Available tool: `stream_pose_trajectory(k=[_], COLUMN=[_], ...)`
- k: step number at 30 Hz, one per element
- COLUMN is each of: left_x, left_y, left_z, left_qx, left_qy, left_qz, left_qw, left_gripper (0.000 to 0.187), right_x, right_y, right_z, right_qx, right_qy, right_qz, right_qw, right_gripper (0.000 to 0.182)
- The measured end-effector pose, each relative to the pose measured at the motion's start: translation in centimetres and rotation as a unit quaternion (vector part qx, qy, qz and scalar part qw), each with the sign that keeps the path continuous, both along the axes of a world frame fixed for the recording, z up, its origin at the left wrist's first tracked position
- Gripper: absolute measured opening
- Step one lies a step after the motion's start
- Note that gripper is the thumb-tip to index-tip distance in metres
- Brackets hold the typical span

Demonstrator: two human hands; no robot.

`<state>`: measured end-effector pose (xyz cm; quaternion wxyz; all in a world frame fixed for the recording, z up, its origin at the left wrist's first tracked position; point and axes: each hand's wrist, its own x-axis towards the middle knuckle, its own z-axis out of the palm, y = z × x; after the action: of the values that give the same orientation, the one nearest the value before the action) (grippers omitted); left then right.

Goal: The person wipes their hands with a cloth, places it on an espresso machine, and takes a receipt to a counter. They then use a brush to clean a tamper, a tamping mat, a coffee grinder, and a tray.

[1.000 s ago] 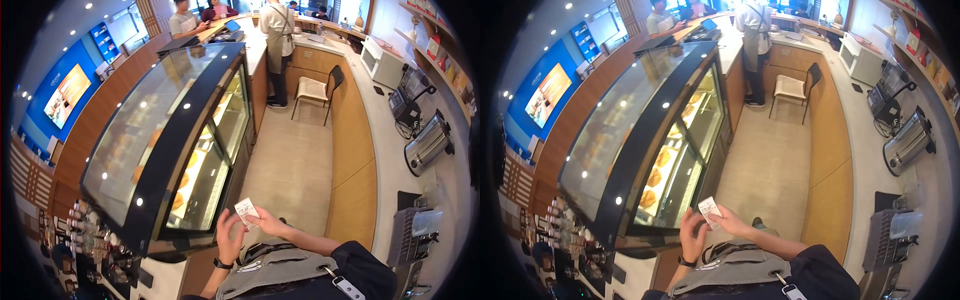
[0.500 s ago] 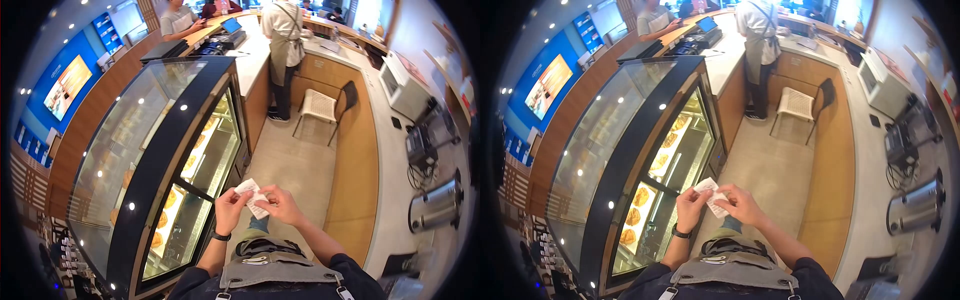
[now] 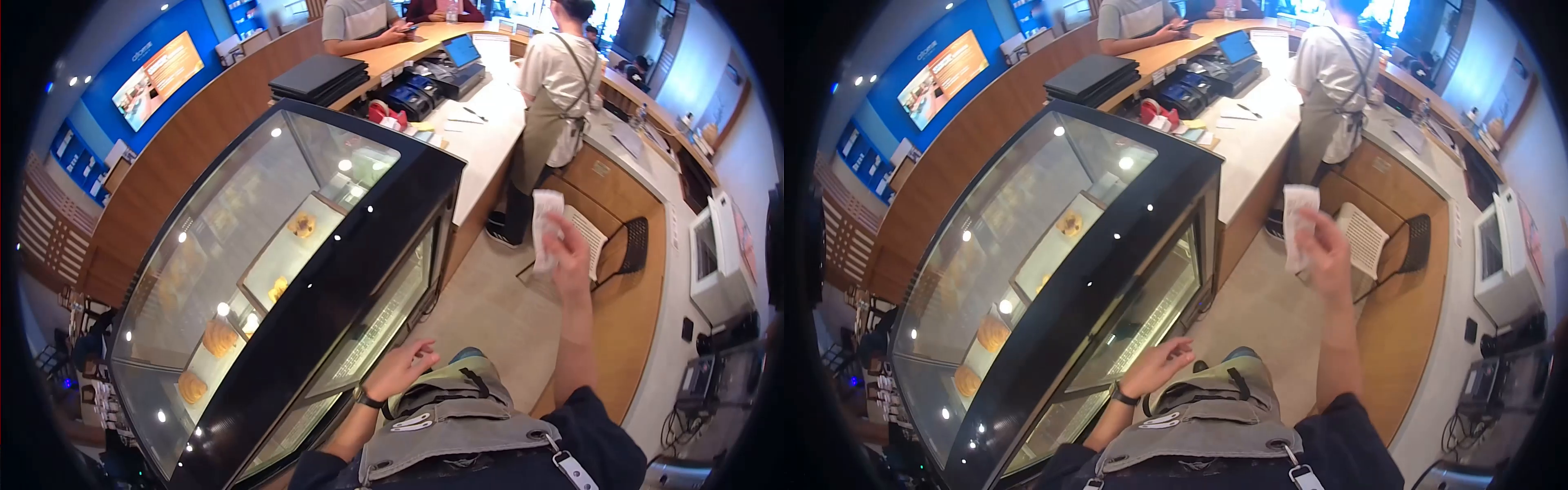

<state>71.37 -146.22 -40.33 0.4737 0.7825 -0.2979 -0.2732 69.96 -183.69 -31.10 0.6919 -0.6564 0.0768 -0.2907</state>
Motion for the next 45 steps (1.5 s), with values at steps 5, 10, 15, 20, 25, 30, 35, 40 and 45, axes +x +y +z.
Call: stream_pose_trajectory(k=[5, 10, 15, 20, 25, 30, 35, 40, 45], left_x=[0.6, -0.9, -9.2, -18.8, -26.1, -26.4, -25.3, -24.7, -24.8], left_y=[0.8, -0.6, -3.3, -8.9, -14.0, -17.1, -18.5, -19.4, -20.2], left_z=[-4.7, -11.5, -22.6, -26.3, -28.8, -27.7, -26.0, -23.6, -22.6], left_qx=[0.112, 0.158, 0.03, 0.09, 0.134, 0.084, 0.035, -0.014, -0.076], left_qy=[0.03, 0.135, 0.253, 0.384, 0.432, 0.424, 0.391, 0.34, 0.431], left_qz=[0.184, 0.415, 0.618, 0.649, 0.592, 0.65, 0.687, 0.717, 0.801], left_qw=[0.976, 0.886, 0.743, 0.65, 0.667, 0.625, 0.611, 0.608, 0.409], left_gripper=[0.055, 0.053, 0.045, 0.037, 0.04, 0.038, 0.037, 0.035, 0.031], right_x=[20.4, 44.4, 61.6, 69.5, 70.2, 70.7, 68.9, 69.2, 68.2], right_y=[-6.4, -7.5, -5.4, -3.8, -3.0, -3.3, -3.0, -2.2, -2.6], right_z=[2.3, -2.0, -8.3, -13.9, -16.4, -23.3, -25.0, -26.2, -22.1], right_qx=[0.008, -0.058, 0.1, 0.068, 0.041, -0.022, -0.189, -0.252, -0.362], right_qy=[-0.043, -0.022, 0.063, 0.096, 0.147, 0.156, 0.182, 0.126, 0.139], right_qz=[0.134, 0.235, 0.31, 0.325, 0.337, 0.334, 0.282, 0.21, 0.088], right_qw=[0.99, 0.97, 0.943, 0.938, 0.929, 0.929, 0.923, 0.936, 0.917], right_gripper=[0.044, 0.049, 0.056, 0.06, 0.06, 0.059, 0.064, 0.059, 0.042])
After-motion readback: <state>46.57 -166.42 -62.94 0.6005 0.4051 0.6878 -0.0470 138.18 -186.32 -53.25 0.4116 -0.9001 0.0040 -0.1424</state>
